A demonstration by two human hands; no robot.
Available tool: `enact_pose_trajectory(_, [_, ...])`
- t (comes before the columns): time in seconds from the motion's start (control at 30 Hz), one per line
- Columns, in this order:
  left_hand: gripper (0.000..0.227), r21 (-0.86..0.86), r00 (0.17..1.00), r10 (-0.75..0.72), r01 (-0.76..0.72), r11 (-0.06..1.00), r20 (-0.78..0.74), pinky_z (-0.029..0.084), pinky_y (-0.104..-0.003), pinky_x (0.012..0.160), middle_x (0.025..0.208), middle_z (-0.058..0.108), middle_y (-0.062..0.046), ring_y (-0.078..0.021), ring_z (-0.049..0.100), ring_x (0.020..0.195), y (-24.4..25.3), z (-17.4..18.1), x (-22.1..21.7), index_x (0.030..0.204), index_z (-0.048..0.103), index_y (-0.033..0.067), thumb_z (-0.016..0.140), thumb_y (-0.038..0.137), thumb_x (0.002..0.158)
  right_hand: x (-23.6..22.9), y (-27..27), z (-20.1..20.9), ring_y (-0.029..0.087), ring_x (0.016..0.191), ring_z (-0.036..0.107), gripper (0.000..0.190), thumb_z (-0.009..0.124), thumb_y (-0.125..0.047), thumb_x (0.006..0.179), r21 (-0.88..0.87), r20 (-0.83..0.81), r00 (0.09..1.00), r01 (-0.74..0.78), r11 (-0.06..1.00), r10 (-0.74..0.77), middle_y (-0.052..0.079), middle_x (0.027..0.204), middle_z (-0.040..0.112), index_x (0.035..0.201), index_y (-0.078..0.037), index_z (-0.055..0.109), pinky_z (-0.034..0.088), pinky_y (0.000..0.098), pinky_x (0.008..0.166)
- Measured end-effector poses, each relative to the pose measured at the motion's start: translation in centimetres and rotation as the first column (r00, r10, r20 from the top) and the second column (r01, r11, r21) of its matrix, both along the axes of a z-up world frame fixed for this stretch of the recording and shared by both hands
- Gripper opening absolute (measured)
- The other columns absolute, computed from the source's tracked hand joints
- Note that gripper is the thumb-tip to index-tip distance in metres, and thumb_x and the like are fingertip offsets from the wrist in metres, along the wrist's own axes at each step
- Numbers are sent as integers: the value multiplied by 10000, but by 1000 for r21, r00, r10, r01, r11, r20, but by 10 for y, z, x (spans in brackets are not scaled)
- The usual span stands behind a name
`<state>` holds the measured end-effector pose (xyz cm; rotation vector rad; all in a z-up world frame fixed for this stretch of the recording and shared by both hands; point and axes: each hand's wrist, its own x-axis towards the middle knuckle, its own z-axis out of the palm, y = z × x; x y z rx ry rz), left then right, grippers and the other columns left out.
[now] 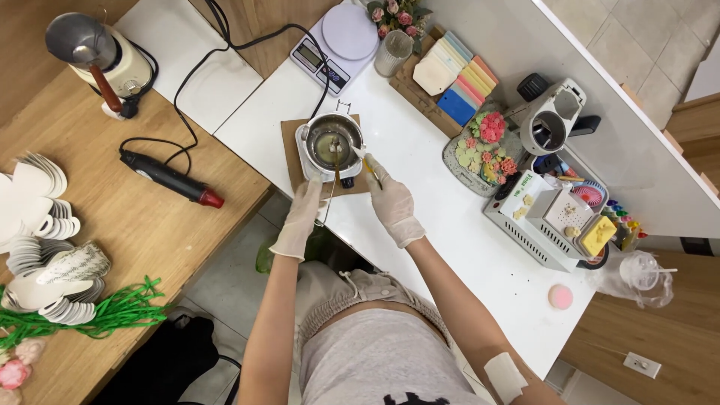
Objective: Prepare wax by melting and heating with a heat gun for candle making.
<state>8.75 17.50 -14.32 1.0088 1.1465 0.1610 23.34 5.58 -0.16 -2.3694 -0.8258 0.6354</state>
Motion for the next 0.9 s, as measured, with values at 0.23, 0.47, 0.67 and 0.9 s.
enact_pose_trajectory(0.23, [506,-236,928,157,-78,969,338,288,-213,429,643,520,35,-39,369,468,-28,12,10,1058,742,33,427,427,1112,-9,-10,-47,269,496,629,621,626,-214,967,-208,617,708,-275,939,344,64,646,647,1562,-219,450,513,424,465])
enact_pose_trajectory(0.47, [510,-236,936,194,-126,964,293,208,-236,386,598,457,48,-38,269,432,-28,32,10,941,711,24,404,398,1102,-6,-30,-50,227,432,564,676,642,-165,938,-259,698,597,-307,916,397,38,601,597,1581,-182,433,479,387,415])
enact_pose_trajectory(0.67, [496,-263,945,181,-108,959,273,212,-237,388,606,467,39,-45,274,428,-24,31,9,956,703,27,407,397,1102,3,-52,-51,201,400,549,628,627,-195,978,-350,705,536,-306,886,464,23,567,573,1575,-177,434,463,371,398])
enact_pose_trajectory(0.9, [506,-235,955,153,-93,968,254,258,-250,416,620,485,20,-65,322,454,-23,14,9,990,691,25,387,412,1106,4,-76,-49,233,481,559,500,536,-313,1052,-170,301,918,-214,962,258,89,586,603,1547,-258,505,464,385,491])
